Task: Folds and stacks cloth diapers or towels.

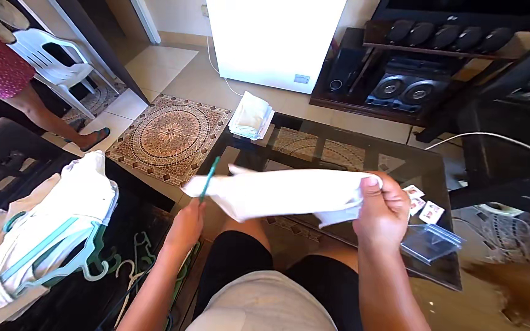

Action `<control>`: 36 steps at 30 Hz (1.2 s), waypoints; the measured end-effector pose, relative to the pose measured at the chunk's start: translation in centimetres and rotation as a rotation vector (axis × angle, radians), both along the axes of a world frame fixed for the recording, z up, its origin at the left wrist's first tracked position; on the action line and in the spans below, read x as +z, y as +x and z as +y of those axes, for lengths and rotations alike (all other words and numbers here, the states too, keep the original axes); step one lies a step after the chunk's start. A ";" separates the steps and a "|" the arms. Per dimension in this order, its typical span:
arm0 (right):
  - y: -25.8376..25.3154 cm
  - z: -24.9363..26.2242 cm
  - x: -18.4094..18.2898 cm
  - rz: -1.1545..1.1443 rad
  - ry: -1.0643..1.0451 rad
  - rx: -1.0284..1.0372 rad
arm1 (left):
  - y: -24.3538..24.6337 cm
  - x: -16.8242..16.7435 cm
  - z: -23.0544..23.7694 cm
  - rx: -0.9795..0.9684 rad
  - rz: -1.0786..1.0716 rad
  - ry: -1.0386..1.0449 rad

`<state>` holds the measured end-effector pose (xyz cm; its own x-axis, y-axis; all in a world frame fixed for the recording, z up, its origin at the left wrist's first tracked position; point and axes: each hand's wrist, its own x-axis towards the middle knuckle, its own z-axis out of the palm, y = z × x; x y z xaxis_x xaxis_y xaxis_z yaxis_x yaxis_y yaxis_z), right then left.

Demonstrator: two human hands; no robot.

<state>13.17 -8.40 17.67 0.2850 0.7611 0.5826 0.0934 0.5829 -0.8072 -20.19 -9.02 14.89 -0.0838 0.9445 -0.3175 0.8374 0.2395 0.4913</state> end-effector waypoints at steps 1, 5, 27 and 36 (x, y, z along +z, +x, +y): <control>0.5 0.0 -0.2 0.046 0.012 -0.047 | -0.8 -0.9 -0.1 0.071 0.049 -0.078; 3.1 -0.2 0.1 0.037 0.040 -0.177 | -5.1 -5.4 -2.1 0.307 0.187 -0.280; -5.5 -1.3 -0.8 -0.907 -0.156 0.189 | 9.6 0.4 1.4 -0.635 -0.371 0.732; -0.5 -2.6 0.4 -0.797 -0.165 0.238 | 11.8 -0.5 3.8 -0.674 -0.474 0.741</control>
<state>12.66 -10.99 18.04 -0.3417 0.8420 0.4174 0.5603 0.5391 -0.6288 -8.40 -5.17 14.37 0.4990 0.7205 0.4816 0.3752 -0.6806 0.6293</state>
